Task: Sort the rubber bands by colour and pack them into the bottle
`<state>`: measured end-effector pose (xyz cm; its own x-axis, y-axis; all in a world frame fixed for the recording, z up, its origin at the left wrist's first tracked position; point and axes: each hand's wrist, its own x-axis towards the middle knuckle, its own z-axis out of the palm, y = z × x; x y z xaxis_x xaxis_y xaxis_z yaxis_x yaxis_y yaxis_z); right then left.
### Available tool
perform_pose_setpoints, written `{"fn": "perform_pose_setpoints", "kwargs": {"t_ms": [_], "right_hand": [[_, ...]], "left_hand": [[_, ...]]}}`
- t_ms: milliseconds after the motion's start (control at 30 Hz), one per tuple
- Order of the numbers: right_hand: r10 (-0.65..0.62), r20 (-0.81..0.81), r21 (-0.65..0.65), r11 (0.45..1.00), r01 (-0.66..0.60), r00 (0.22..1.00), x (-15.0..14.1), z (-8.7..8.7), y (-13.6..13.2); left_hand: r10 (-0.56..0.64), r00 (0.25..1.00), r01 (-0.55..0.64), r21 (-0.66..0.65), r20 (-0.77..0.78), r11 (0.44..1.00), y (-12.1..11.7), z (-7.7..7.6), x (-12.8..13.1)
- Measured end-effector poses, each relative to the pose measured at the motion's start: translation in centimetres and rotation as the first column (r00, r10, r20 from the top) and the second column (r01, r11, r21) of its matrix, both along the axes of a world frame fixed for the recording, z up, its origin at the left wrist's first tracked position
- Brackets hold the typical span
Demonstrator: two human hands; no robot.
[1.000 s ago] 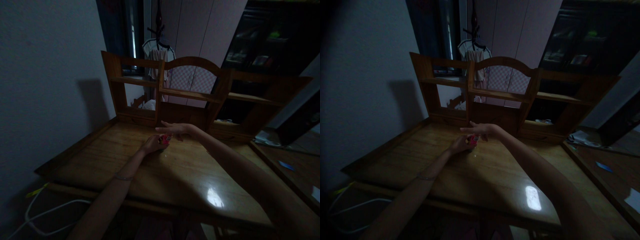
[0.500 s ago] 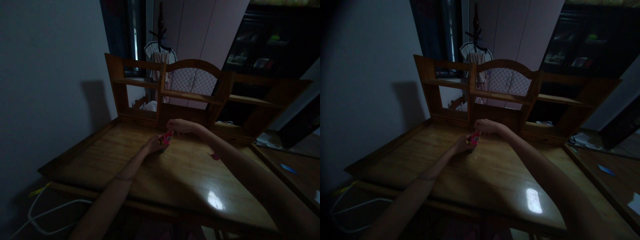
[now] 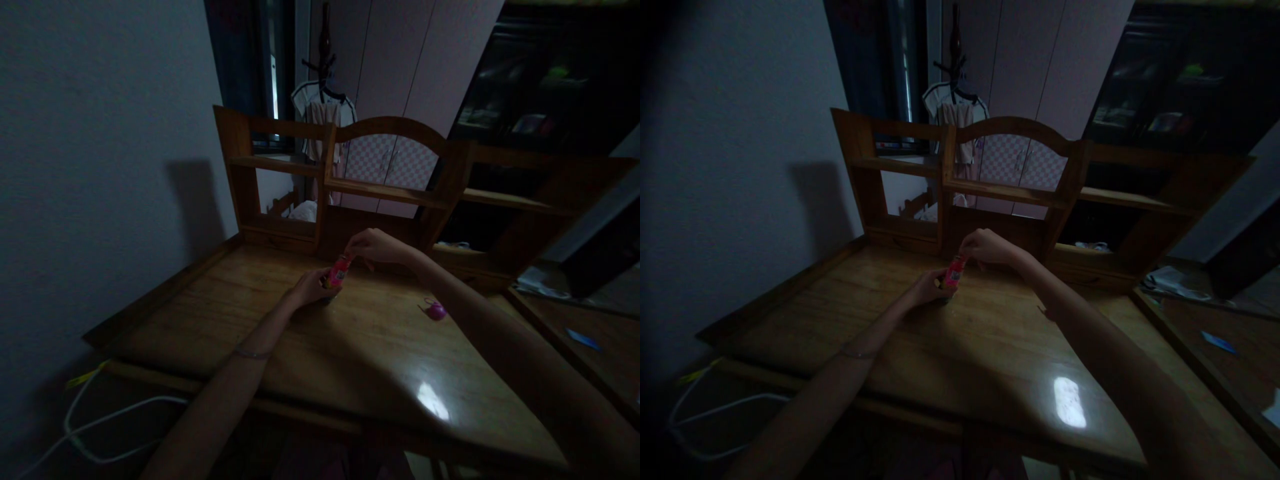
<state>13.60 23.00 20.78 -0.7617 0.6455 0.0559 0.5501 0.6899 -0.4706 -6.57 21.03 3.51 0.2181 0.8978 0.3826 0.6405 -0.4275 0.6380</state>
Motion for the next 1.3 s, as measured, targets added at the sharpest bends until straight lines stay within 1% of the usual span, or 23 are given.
{"fn": "perform_pose_setpoints", "kwargs": {"t_ms": [233,333,467,567,633,800,933,1067,1300], "right_hand": [[0.038,-0.025,-0.017,0.999,-0.039,0.999,-0.1,-0.7,0.3],[0.010,-0.036,0.002,1.000,-0.010,0.999,-0.2,-1.0,0.7],[-0.042,-0.104,0.049,0.998,0.047,0.994,-0.4,-1.6,1.3],[-0.081,-0.133,0.050,0.995,0.088,0.988,-0.6,-2.2,1.5],[-0.091,-0.132,0.033,0.995,0.096,0.987,-0.7,-2.4,1.4],[-0.045,-0.117,-0.033,0.999,0.042,0.992,-0.7,-2.5,0.6],[-0.116,-0.128,-0.036,0.993,0.112,0.985,-0.9,-2.4,-0.2],[-0.133,-0.084,-0.049,0.990,0.129,0.988,-1.6,-2.4,-0.8],[-0.064,0.105,-0.228,0.970,0.087,0.992,-3.0,-2.2,-0.9]], "left_hand": [[0.018,1.000,-0.018,-0.006,0.009,1.000,0.0,-0.1,0.1],[0.017,1.000,-0.017,0.000,0.020,1.000,0.0,-0.1,0.1],[0.006,0.999,-0.006,0.003,0.032,1.000,0.0,-0.1,0.0],[-0.003,0.999,0.003,0.006,0.037,1.000,0.1,-0.2,0.0],[-0.005,0.999,0.005,0.007,0.037,1.000,0.2,-0.3,0.0],[-0.004,0.999,0.003,0.006,0.037,1.000,0.3,-0.4,0.0],[-0.022,0.999,0.021,0.006,0.029,1.000,0.1,-0.1,0.0],[-0.026,0.999,0.026,0.009,0.020,1.000,-0.1,0.3,-0.1],[-0.010,1.000,0.009,0.026,0.015,1.000,-0.1,0.2,-0.1]]}}
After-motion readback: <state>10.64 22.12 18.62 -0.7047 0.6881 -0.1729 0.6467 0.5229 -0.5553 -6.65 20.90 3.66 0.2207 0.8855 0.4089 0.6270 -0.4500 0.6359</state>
